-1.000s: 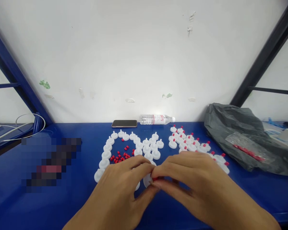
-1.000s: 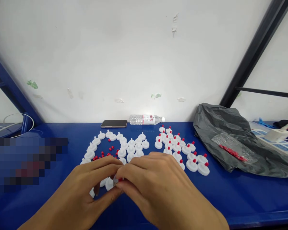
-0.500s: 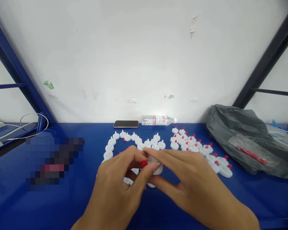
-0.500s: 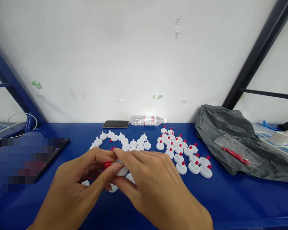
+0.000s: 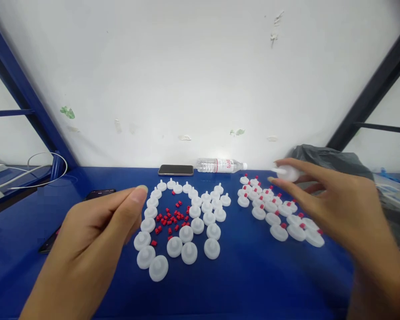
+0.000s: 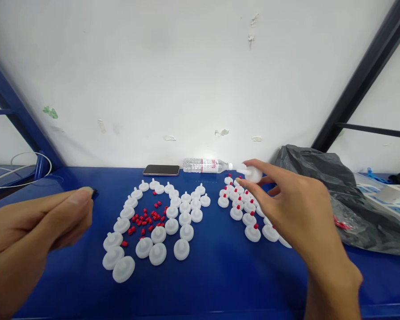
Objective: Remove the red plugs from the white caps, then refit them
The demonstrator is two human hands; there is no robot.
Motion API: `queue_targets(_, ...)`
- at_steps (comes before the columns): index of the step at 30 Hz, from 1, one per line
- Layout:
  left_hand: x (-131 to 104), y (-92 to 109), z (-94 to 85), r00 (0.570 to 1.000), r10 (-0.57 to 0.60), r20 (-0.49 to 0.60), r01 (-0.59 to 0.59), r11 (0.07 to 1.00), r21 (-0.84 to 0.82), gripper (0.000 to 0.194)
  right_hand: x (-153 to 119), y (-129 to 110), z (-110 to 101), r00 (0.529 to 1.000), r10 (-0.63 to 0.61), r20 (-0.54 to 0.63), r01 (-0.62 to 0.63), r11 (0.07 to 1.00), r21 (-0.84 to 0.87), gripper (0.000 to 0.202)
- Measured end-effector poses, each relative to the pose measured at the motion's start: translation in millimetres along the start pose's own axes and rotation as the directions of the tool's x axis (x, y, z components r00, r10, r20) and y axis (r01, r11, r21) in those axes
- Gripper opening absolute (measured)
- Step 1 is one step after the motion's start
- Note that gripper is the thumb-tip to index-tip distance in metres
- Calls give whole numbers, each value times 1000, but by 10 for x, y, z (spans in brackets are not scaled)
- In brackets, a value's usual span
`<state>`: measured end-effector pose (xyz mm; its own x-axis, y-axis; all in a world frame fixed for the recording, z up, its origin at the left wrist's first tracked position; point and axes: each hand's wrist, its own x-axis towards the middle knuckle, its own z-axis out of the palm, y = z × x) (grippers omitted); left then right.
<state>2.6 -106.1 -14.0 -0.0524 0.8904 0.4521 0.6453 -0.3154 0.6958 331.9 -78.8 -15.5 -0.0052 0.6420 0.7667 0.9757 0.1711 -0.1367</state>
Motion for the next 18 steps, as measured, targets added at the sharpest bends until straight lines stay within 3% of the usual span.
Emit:
queue_targets(1, 53, -52, 0, 1000, 0, 17, -2, 994, 106, 51, 24, 47, -21, 999, 19, 37, -21, 999, 30, 51)
queue_targets(4, 172, -177, 153, 975, -84, 205, 1, 926, 378, 35, 32, 27, -45, 982, -46, 182, 14, 985, 170, 45)
queue_targets(7, 215, -256, 324, 941, -163, 297, 1, 879, 478, 30, -24, -104, 13, 921, -139, 363, 43, 964, 261, 40)
queue_targets(9, 212, -278, 337, 946, -162, 282, 2, 869, 494, 35, -71, -169, 80, 855, -198, 479, 46, 949, 311, 38)
queue_targets(14, 179, -234, 157, 966, -99, 240, -22, 890, 456, 32, -158, -229, 236, 648, -265, 714, 30, 946, 324, 22)
queue_targets(16, 162, -198, 117, 974, -54, 222, -50, 897, 440, 34, -175, -256, 272, 606, -273, 747, 3, 940, 340, 17)
queue_targets(18, 146, -163, 111, 982, 11, 186, -94, 893, 440, 41, -189, -287, 294, 599, -290, 746, -15, 928, 373, 12)
